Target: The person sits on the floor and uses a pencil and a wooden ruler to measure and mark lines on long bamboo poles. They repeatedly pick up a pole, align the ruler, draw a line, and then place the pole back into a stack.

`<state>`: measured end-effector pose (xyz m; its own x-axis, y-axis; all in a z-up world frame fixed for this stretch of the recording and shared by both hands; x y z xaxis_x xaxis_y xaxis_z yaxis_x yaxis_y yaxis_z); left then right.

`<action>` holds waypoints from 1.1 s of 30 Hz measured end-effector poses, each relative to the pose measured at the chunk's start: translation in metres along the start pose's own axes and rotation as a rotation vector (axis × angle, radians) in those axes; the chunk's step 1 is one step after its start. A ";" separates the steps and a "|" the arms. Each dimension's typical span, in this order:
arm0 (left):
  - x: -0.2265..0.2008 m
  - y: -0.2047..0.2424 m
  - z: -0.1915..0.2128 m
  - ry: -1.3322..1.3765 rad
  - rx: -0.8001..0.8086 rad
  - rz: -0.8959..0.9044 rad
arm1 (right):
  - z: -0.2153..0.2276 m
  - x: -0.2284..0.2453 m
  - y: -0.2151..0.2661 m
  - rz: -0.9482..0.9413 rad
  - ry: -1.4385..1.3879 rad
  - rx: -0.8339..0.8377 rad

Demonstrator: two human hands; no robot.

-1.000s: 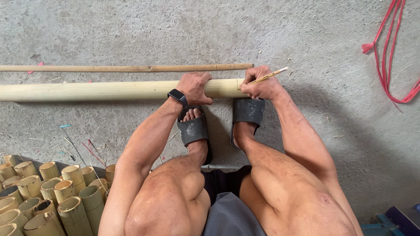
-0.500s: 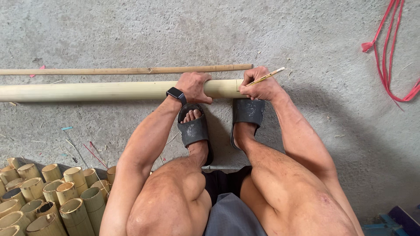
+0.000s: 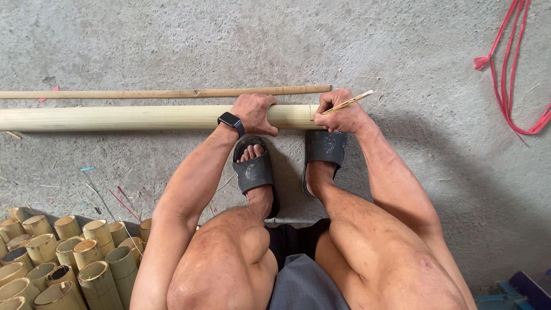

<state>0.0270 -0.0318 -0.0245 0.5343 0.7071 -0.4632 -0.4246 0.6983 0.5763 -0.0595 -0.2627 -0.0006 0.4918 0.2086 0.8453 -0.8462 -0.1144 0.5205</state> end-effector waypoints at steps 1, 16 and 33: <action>0.001 -0.002 -0.001 0.009 0.038 0.016 | 0.000 0.001 0.000 0.002 -0.002 0.006; 0.002 0.000 0.000 -0.003 0.063 0.046 | 0.000 0.003 0.001 -0.035 -0.003 -0.021; -0.007 0.003 0.010 -0.013 -0.158 -0.140 | -0.001 0.001 0.002 -0.045 -0.055 -0.128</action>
<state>0.0295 -0.0357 -0.0135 0.6052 0.6009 -0.5222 -0.4538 0.7993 0.3938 -0.0603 -0.2619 0.0014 0.5372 0.1565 0.8288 -0.8407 0.0197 0.5411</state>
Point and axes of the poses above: each hand's wrist, its own y-axis away from the middle knuckle, its own z-axis out of the back of the hand, x = y × z, the point moved 4 cm from there along -y, towards the middle knuckle, and after that the axes turned 1 degree about x, right-handed, at the moved point
